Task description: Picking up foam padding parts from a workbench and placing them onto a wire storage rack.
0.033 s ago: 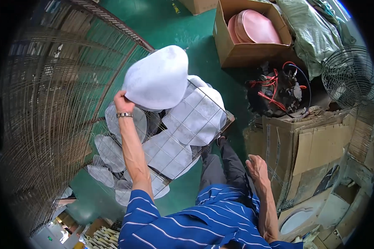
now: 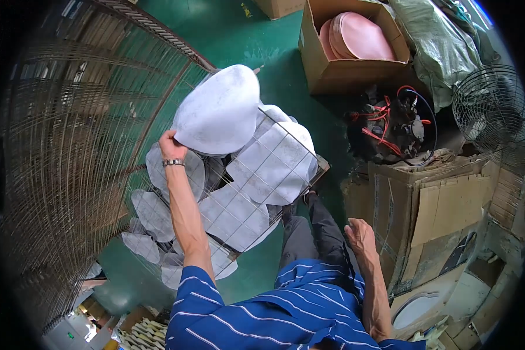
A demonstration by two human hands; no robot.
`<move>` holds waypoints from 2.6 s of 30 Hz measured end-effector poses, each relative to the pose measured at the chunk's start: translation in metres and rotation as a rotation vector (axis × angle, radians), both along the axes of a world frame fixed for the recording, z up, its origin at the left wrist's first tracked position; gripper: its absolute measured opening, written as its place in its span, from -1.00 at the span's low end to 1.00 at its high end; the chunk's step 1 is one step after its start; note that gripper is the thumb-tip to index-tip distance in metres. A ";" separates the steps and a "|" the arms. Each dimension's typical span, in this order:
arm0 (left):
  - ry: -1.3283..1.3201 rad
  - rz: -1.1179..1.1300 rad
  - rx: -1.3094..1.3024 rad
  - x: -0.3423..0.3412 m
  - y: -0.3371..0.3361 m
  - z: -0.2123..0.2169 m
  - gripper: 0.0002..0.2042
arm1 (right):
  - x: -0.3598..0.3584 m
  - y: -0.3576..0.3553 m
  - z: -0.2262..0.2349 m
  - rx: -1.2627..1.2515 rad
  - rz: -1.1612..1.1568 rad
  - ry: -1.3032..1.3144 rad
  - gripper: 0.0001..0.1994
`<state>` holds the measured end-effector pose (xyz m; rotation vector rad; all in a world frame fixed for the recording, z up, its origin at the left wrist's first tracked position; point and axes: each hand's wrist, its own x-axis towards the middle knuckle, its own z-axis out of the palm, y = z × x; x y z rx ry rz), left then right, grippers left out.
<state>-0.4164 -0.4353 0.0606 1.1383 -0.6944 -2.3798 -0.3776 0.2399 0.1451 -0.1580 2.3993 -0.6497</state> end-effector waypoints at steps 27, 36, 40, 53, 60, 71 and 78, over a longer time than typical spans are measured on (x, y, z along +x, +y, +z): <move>-0.538 -0.014 -0.901 0.071 0.086 -0.060 -0.58 | 0.025 -0.037 0.097 -1.206 -0.888 -0.606 -0.46; -0.216 -0.456 -0.355 0.171 0.314 0.015 -0.60 | 0.098 -0.002 0.174 -1.742 -0.702 -0.387 -0.36; -0.218 -0.706 -0.353 0.206 0.360 0.016 -0.55 | 0.142 0.033 0.167 -1.728 -0.754 -0.322 -0.45; -0.520 -1.168 -0.581 0.269 0.434 -0.008 -0.51 | 0.300 0.303 0.008 0.256 -1.225 0.160 -0.47; -0.611 -1.433 -0.543 0.303 0.488 -0.001 -0.52 | 0.333 0.484 -0.009 0.452 -1.323 0.025 -0.22; -0.611 -1.704 -0.735 0.286 0.552 0.022 -0.44 | 0.347 0.525 -0.056 0.588 -1.088 -0.147 -0.33; -0.522 -1.628 -0.684 0.256 0.582 0.022 -0.47 | 0.360 0.487 -0.020 0.443 -0.792 -0.194 -0.42</move>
